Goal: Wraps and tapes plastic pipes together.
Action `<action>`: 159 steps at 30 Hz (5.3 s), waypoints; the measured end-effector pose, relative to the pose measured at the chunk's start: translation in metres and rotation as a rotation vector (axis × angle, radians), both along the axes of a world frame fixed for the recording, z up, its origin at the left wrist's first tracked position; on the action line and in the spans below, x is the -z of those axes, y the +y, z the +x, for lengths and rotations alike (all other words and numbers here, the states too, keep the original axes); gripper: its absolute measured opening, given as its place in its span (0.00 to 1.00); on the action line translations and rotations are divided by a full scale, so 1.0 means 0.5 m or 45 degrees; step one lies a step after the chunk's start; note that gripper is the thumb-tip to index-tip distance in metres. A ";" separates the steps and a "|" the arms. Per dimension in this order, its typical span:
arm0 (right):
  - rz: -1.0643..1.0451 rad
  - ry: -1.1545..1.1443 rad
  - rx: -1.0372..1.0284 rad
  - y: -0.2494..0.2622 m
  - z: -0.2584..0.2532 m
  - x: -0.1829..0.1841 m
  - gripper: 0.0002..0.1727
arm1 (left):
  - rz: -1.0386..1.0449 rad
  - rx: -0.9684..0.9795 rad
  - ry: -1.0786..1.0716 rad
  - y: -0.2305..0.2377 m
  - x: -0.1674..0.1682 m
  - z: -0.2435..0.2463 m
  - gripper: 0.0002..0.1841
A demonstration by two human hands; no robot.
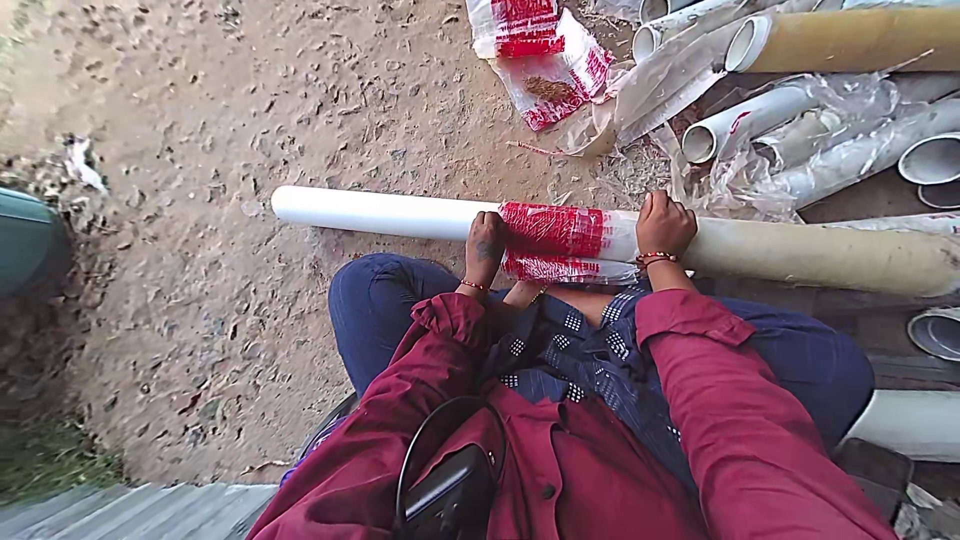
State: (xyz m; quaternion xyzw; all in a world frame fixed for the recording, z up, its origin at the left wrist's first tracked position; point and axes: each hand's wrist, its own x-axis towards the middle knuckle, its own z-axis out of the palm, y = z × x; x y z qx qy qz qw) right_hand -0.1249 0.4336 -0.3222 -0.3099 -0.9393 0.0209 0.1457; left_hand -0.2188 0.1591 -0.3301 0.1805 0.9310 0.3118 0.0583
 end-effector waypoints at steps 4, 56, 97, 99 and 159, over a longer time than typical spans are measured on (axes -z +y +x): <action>0.011 0.027 -0.010 0.002 0.001 0.001 0.21 | 0.173 -0.061 0.037 -0.013 0.004 0.004 0.11; 0.021 0.016 -0.015 -0.003 0.003 0.003 0.22 | 0.375 -0.685 -1.156 0.025 -0.044 -0.011 0.35; 0.097 0.033 -0.067 -0.011 0.016 0.013 0.22 | 0.843 -0.740 -1.543 0.011 -0.025 0.014 0.19; 0.100 0.048 -0.071 -0.012 0.015 0.011 0.22 | 0.561 -0.620 -1.354 -0.002 -0.012 0.015 0.21; 0.012 0.052 -0.021 -0.001 0.004 0.006 0.22 | 0.059 0.281 0.100 -0.039 -0.035 -0.013 0.19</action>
